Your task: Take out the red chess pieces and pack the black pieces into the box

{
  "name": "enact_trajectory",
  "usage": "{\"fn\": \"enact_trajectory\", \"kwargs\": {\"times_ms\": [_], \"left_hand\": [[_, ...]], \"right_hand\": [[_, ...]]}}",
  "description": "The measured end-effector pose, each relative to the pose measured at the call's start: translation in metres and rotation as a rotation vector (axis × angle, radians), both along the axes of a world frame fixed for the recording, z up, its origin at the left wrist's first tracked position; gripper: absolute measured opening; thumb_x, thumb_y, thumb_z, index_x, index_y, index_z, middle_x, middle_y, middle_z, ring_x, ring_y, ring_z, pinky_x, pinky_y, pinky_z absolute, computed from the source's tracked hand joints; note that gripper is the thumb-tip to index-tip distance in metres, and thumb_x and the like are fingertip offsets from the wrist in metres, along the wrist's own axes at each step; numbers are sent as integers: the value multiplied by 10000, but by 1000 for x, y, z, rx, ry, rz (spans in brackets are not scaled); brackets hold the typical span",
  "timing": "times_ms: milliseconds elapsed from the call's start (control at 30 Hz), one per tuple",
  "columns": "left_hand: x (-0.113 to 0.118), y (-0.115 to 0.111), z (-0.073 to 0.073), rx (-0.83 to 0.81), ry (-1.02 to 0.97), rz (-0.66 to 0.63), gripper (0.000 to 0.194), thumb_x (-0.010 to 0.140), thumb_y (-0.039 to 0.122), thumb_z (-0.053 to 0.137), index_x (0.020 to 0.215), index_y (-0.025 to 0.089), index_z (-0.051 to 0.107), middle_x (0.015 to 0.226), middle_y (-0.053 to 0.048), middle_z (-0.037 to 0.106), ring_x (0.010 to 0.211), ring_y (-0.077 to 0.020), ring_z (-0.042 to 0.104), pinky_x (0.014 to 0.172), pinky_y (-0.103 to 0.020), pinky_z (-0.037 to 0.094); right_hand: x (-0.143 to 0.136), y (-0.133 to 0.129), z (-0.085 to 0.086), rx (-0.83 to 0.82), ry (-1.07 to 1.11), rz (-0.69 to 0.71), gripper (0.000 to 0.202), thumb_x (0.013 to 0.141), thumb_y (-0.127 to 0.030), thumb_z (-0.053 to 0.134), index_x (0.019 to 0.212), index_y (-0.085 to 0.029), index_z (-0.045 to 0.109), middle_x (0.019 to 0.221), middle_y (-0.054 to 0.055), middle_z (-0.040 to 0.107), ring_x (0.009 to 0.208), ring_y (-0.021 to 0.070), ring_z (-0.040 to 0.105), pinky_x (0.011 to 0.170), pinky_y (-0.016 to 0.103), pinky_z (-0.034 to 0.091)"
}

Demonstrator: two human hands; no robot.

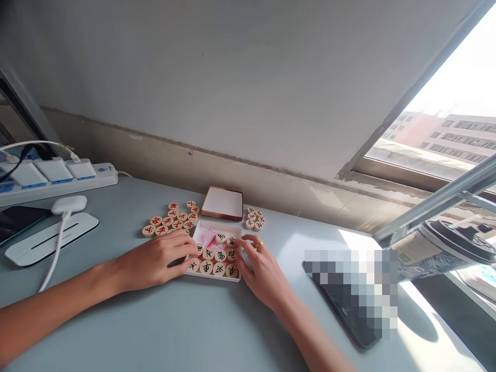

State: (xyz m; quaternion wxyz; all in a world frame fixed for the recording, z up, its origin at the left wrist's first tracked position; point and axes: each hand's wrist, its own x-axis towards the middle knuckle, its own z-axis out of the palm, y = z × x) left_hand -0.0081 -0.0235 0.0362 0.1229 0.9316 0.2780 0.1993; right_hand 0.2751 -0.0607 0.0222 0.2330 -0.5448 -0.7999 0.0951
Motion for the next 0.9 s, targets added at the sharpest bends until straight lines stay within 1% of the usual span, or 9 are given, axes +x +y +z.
{"fn": "enact_trajectory", "kwargs": {"times_ms": [100, 167, 333, 500, 600, 667, 767, 900], "left_hand": [[0, -1, 0, -20, -1, -10, 151, 1014, 154, 515, 1042, 192, 658, 1009, -25, 664, 958, -187, 602, 863, -306, 454], [0, -1, 0, -28, -3, -18, 150, 1020, 164, 510, 1048, 191, 654, 1016, -25, 661, 958, -188, 594, 863, -307, 451], [1, -2, -1, -16, -25, -33, 175, 1016, 125, 478, 1054, 187, 636, 1016, -24, 646, 951, -186, 578, 859, -306, 444], [1, -4, -3, 2, -42, -45, 203, 1028, 118, 438, 1053, 188, 627, 1013, -30, 638, 961, -193, 566, 869, -313, 442], [2, -5, -3, 47, -57, -57, 221, 1044, 122, 412, 1060, 180, 625, 1016, -36, 642, 960, -192, 569, 861, -310, 446], [2, -6, -3, 105, -63, -64, 232, 1050, 123, 401, 1067, 169, 628, 1014, -44, 648, 951, -195, 574, 853, -313, 452], [3, -8, -3, 186, -44, -62, 255, 1053, 125, 387, 1069, 158, 639, 1017, -55, 660, 945, -207, 586, 839, -327, 462], [3, -10, -2, 236, 1, -58, 268, 1033, 105, 390, 1058, 154, 653, 1017, -61, 670, 928, -221, 597, 820, -348, 476]], "right_hand": [[2, 1, -2, -30, 9, 10, 315, 1052, -374, 395, 1264, -257, 597, 1312, 126, 579, 940, 220, 735, 853, 450, 635], [3, 2, -3, -44, 14, 13, 338, 1056, -388, 383, 1287, -253, 589, 1353, 140, 560, 972, 231, 734, 861, 468, 636], [5, 4, -5, -54, 15, 23, 363, 1057, -383, 393, 1359, -263, 554, 1408, 148, 540, 1156, 255, 688, 933, 460, 624], [6, 2, -4, -65, 33, 32, 324, 1057, -384, 388, 1287, -272, 588, 1398, 130, 549, 1150, 237, 688, 927, 438, 633], [5, -1, -3, -81, 51, 26, 285, 1059, -363, 375, 1214, -284, 600, 1387, 109, 554, 1186, 232, 668, 931, 432, 630], [5, -3, -3, -88, 61, 14, 270, 1059, -357, 373, 1207, -294, 589, 1394, 103, 549, 1206, 236, 657, 942, 450, 624], [6, -3, -4, -97, 72, -7, 298, 1059, -385, 380, 1295, -323, 550, 1424, 107, 534, 1203, 254, 664, 935, 489, 626], [6, -1, -6, -115, 90, -34, 362, 1048, -440, 411, 1372, -338, 537, 1450, 123, 525, 1222, 288, 657, 932, 524, 624]]}}
